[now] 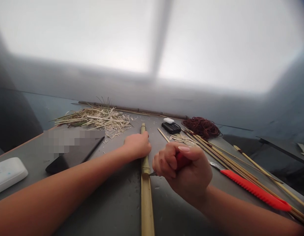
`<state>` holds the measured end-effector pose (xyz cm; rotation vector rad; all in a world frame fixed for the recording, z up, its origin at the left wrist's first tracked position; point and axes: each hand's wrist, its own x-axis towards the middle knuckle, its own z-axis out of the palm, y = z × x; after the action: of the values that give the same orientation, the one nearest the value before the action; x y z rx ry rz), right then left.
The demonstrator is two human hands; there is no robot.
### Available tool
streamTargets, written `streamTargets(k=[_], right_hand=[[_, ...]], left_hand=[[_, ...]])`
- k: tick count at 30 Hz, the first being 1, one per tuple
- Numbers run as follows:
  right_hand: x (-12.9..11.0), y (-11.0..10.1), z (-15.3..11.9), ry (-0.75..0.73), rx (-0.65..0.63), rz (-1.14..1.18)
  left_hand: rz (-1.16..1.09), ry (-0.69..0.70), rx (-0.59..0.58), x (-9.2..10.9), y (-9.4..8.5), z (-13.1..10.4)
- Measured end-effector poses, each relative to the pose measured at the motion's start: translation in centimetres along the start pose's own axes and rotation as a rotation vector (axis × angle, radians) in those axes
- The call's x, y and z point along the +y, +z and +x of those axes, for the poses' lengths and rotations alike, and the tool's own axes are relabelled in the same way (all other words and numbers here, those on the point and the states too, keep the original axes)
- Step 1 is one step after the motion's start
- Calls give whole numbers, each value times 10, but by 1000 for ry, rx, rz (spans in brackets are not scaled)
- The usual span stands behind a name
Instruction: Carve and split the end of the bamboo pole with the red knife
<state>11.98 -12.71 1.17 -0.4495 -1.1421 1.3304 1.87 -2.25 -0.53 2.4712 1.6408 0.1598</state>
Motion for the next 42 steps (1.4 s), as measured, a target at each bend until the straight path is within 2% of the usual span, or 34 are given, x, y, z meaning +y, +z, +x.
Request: streamTargets(k=[6, 13, 19, 24, 29, 35, 42], right_hand=[[-16, 4, 4, -39, 17, 1], [2, -11, 3, 30, 46, -45], [-16, 0, 5, -10, 73, 13], [-6, -1, 1, 43, 111, 50], [-11, 2, 3, 4, 88, 44], [0, -3, 1, 45, 71, 29], [-24, 9, 3, -21, 40, -73]], left_hand=[[-14, -3, -5, -1, 2, 1], [-18, 7, 17, -1, 2, 0], [-20, 4, 6, 0, 1, 0], [-15, 8, 23, -1, 3, 1], [-35, 16, 13, -1, 2, 0], [-13, 14, 14, -1, 1, 0], [-28, 16, -15, 0, 0, 0]])
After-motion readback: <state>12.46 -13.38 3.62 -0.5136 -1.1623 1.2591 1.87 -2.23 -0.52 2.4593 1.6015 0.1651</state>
